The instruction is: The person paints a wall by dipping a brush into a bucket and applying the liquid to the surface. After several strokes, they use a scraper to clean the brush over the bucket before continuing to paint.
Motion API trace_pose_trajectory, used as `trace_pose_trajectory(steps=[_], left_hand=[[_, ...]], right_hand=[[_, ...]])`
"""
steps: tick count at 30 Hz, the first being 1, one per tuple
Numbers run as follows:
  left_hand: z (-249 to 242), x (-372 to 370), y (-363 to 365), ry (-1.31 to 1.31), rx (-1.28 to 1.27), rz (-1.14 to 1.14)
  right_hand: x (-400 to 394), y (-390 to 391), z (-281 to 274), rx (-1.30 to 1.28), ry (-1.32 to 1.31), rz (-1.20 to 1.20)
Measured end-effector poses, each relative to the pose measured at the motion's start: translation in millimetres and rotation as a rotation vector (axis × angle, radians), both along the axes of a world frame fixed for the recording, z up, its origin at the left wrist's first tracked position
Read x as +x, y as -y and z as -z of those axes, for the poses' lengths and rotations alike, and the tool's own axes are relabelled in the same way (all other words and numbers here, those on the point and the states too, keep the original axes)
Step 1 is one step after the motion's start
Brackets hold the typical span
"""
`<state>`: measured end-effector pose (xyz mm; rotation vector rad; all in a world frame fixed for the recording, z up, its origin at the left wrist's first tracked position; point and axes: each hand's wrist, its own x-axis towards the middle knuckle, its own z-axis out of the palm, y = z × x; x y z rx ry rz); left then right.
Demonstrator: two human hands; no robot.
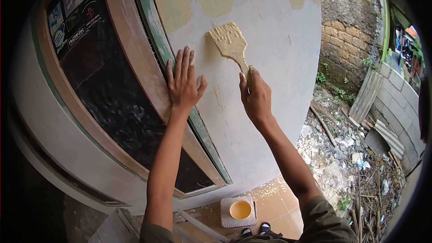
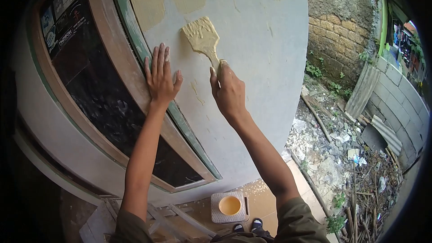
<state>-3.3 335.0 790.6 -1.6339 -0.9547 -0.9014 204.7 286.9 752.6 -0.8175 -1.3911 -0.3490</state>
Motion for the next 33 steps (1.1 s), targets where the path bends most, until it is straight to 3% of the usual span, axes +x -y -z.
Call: trace_pose_trajectory(steps=[2, 5, 7, 10, 12, 16, 18, 21, 22, 26, 28, 30, 33], left_hand=[[5, -1, 9, 0.017, -0.050, 0.062], [48, -2, 31, 0.137, -0.056, 0.453], [115, -2, 59, 0.313, -0.096, 0.621], [248, 5, 102, 0.771, -0.229, 0.688], [347, 7, 135, 1.066, -0.443, 0.525], [553, 0, 211, 1.181, -0.925, 0.161], [614, 7, 259, 1.413, -1.107, 0.082], [701, 8, 319, 1.376, -1.252, -0.191], [713, 7, 330, 1.297, -1.260, -0.336], [760, 5, 353, 1.501, -1.455, -0.467], [769, 2, 354, 1.610, -1.522, -0.395], [768, 4, 354, 1.600, -1.600, -0.150], [809, 5, 368, 1.632, -1.674, -0.149]], right_hand=[[6, 21, 44, -0.062, -0.030, 0.001], [15, 64, 127, -0.305, -0.034, -0.006], [18, 96, 190, -0.489, 0.007, -0.027], [20, 144, 293, -0.765, 0.024, -0.101], [23, 179, 347, -1.041, 0.119, -0.154], [26, 222, 459, -1.204, 0.238, -0.204], [24, 236, 500, -1.357, 0.358, -0.217], [15, 242, 540, -1.513, 0.481, -0.264], [9, 241, 553, -1.566, 0.523, -0.287], [-20, 232, 610, -1.661, 0.644, -0.298], [-36, 225, 654, -1.660, 0.812, -0.264], [-46, 217, 696, -1.655, 0.911, -0.266], [-56, 202, 732, -1.587, 1.044, -0.249]])
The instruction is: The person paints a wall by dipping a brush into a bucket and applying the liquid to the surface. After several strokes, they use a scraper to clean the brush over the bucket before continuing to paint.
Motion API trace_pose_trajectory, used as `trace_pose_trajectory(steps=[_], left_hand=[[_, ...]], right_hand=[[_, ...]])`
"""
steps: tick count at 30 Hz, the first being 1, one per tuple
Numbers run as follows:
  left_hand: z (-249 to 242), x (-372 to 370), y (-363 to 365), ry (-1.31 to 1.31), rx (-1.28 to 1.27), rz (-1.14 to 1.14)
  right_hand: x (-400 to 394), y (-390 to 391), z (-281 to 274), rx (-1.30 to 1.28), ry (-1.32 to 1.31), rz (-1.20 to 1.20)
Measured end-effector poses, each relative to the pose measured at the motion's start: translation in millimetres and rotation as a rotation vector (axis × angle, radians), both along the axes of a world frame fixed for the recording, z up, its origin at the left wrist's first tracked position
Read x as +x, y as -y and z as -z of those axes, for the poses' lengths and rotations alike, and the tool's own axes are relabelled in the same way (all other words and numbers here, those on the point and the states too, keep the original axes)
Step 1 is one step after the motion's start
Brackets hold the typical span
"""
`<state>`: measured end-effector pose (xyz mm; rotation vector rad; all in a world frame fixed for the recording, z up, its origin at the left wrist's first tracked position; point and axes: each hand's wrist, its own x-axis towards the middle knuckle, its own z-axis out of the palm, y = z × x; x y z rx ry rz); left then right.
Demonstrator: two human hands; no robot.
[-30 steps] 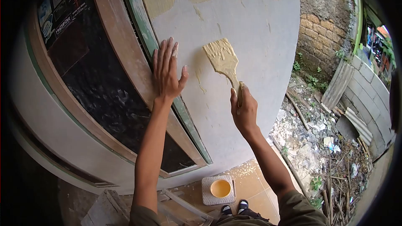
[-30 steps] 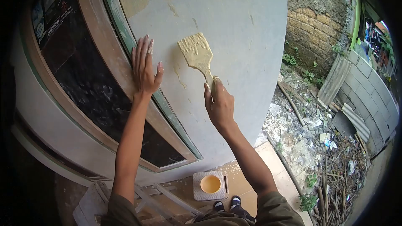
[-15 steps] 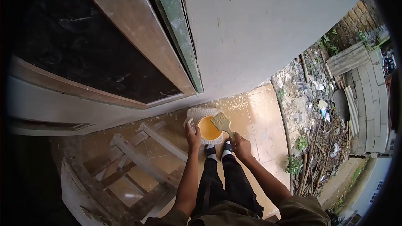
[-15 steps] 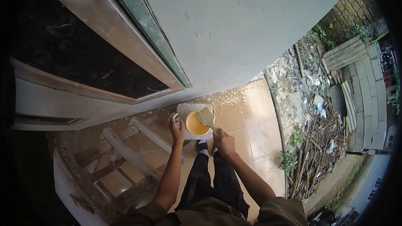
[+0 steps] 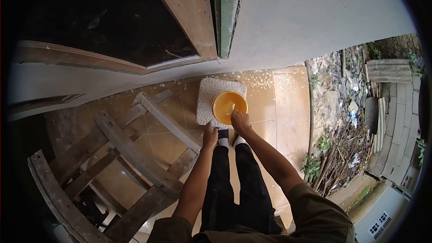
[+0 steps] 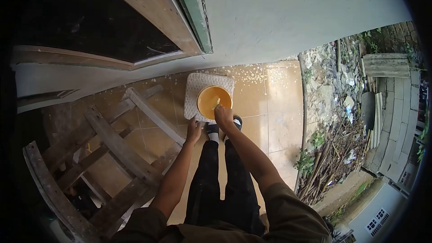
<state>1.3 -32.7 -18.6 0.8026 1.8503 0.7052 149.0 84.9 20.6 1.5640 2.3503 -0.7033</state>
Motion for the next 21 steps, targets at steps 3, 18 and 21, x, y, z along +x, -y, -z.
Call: trace_pose_trajectory(steps=[3, 18, 21], left_hand=[[6, -2, 3, 0.011, -0.005, 0.062], [-4, 2, -6, 0.092, -0.036, 0.106], [15, 1, -5, 0.095, -0.069, 0.107]], right_hand=[[-8, -5, 20, 0.029, 0.023, -0.072], [34, 42, -45, 0.085, -0.479, 0.427], [43, 58, -13, -0.341, -0.704, 0.883]])
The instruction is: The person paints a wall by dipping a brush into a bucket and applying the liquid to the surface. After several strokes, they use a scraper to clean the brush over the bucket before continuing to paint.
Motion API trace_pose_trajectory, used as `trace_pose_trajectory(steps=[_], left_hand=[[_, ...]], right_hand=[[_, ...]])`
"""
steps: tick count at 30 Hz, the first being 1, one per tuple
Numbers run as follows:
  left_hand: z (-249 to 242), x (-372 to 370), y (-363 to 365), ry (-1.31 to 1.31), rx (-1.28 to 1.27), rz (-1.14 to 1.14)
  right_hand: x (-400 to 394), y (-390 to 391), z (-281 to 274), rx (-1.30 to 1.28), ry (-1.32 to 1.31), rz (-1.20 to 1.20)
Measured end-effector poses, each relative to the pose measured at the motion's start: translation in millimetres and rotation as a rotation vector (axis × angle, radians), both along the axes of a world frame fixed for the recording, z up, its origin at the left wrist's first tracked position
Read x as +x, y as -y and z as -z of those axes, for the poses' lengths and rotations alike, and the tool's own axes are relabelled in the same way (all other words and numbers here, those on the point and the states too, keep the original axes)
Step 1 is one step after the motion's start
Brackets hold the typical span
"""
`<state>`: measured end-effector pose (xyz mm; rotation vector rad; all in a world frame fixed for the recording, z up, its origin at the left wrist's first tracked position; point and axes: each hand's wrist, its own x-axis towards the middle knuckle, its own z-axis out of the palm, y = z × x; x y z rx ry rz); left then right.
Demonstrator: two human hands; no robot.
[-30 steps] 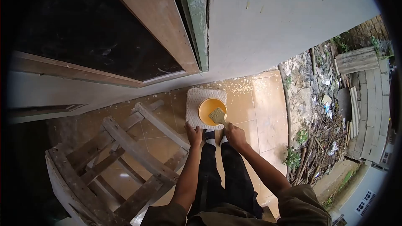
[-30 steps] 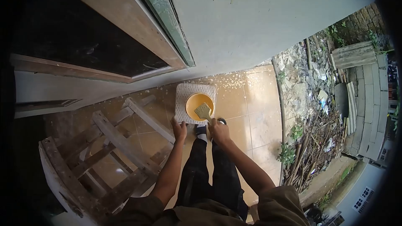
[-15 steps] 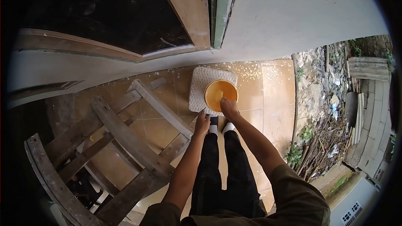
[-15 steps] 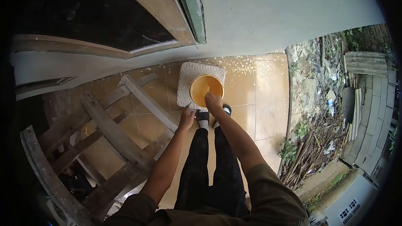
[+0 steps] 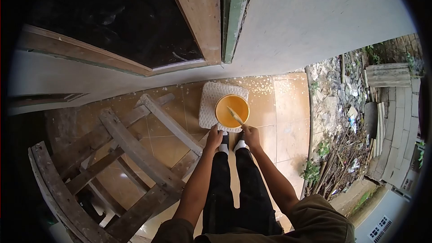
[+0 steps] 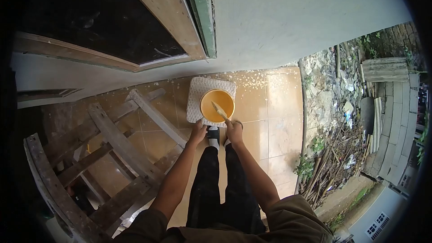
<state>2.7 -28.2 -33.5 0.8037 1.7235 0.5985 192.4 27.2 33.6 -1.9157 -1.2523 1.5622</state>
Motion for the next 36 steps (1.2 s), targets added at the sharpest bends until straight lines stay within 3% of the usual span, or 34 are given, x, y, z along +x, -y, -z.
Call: trace_pose_trajectory(steps=[1, 4, 10, 22, 25, 30, 32, 34, 36], left_hand=[[0, 1, 0, -0.013, 0.010, -0.004], [-9, 2, 1, -0.019, 0.010, -0.016], [-8, 2, 1, -0.035, 0.007, 0.033], [-6, 0, -3, -0.054, -0.028, 0.172], [-19, -1, -6, -0.061, -0.029, 0.185], [-26, -8, -7, -0.188, -0.001, 0.279], [-21, -16, -10, -0.145, -0.015, 0.339], [-58, -13, -16, -0.260, 0.012, 0.285], [-55, -17, -18, -0.255, 0.043, 0.171]], right_hand=[[-9, -5, -38, -0.275, -0.212, 0.238], [-12, -1, -43, -0.351, -0.313, 0.347], [-10, 0, -32, -0.250, -0.181, 0.221], [-7, 8, -54, -0.277, -0.334, 0.356], [-5, 13, -46, -0.280, -0.251, 0.322], [4, 22, -52, -0.110, -0.134, 0.178], [10, 23, -75, 0.109, -0.048, 0.080], [17, 26, -97, 0.254, -0.012, 0.039], [26, 27, -115, 0.282, 0.070, -0.009]])
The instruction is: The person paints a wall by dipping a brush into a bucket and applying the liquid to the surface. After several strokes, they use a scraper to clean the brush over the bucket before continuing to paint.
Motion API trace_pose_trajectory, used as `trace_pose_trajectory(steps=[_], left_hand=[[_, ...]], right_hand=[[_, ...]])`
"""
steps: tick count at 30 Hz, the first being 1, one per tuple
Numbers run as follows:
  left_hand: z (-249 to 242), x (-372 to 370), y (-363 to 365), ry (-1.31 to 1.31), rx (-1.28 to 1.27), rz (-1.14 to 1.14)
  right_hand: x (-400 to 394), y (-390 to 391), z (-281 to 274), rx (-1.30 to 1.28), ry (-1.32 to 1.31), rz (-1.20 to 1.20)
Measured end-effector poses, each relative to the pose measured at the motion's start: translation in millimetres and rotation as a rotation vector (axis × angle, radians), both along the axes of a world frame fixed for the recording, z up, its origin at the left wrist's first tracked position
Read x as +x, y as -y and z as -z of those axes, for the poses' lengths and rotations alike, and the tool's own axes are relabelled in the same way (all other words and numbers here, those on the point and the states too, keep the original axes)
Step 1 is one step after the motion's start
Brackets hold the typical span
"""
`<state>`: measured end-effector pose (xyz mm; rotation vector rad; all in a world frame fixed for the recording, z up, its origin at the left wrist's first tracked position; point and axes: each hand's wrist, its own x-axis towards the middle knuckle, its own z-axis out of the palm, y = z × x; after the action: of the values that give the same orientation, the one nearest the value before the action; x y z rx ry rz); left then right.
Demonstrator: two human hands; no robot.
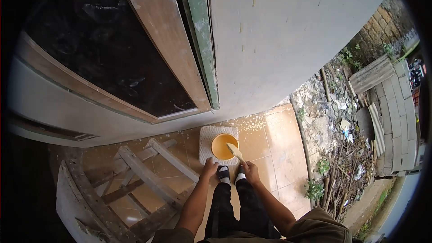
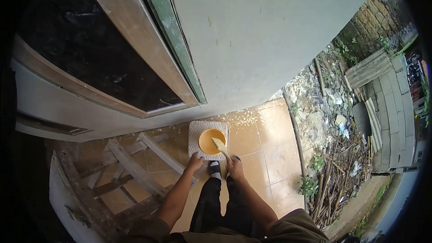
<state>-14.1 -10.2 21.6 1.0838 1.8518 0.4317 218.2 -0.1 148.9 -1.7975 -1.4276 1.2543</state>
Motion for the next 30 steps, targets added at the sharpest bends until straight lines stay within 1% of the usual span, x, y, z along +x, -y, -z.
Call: trace_pose_trajectory(steps=[2, 4, 6, 7, 9, 10, 11, 13, 14, 15, 16, 17, 18, 19, 20, 22, 24, 25, 27, 28, 30], left_hand=[[-8, -16, -15, 0.146, -0.044, 0.083], [-45, -18, -23, 0.116, 0.066, 0.087], [-59, -21, -32, 0.107, -0.001, 0.015], [-98, -22, -61, 0.084, 0.074, 0.039], [-139, -23, -59, 0.034, 0.244, 0.099], [-157, -27, -72, 0.023, 0.263, 0.105], [-177, -34, -91, 0.000, 0.390, 0.080], [-252, -38, -125, -0.087, 0.661, 0.063], [-318, -31, -139, -0.151, 0.811, 0.068], [-362, -32, -160, -0.026, 0.781, 0.027], [-400, -38, -179, -0.081, 0.938, 0.085], [-448, -36, -191, -0.129, 1.083, 0.102], [-490, -38, -205, -0.175, 1.242, 0.163], [-535, -36, -215, -0.253, 1.375, 0.192], [-572, -36, -226, -0.295, 1.459, 0.229], [-640, -33, -243, -0.448, 1.657, 0.292], [-691, -30, -261, -0.738, 1.784, 0.323], [-709, -27, -272, -0.740, 1.793, 0.322], [-739, -23, -289, -0.933, 1.872, 0.349], [-752, -17, -296, -0.938, 1.882, 0.346], [-772, -4, -310, -1.040, 1.892, 0.345]], right_hand=[[7, 1, -10, 0.132, 0.084, -0.061], [9, 3, -21, 0.074, 0.079, -0.060], [6, 5, -26, 0.110, 0.122, -0.077], [5, -3, -38, 0.172, 0.105, -0.084], [5, -4, -63, 0.162, 0.126, -0.109], [7, -8, -78, 0.182, 0.117, -0.103], [8, -17, -107, 0.227, 0.123, -0.077], [13, -41, -163, 0.343, 0.125, -0.028], [18, -57, -201, 0.407, 0.107, -0.011], [20, -76, -236, 0.490, 0.062, 0.028], [21, -96, -272, 0.658, 0.073, 0.101], [26, -115, -315, 0.711, 0.031, 0.116], [32, -132, -358, 0.718, 0.066, 0.107], [34, -150, -395, 0.874, 0.043, 0.150], [37, -167, -434, 1.020, 0.051, 0.190], [42, -203, -502, 1.212, 0.080, 0.264], [47, -233, -565, 1.354, 0.093, 0.318], [48, -242, -595, 1.364, 0.087, 0.333], [48, -266, -642, 1.469, 0.102, 0.360], [47, -274, -662, 1.480, 0.099, 0.361], [45, -287, -693, 1.588, 0.177, 0.422]])
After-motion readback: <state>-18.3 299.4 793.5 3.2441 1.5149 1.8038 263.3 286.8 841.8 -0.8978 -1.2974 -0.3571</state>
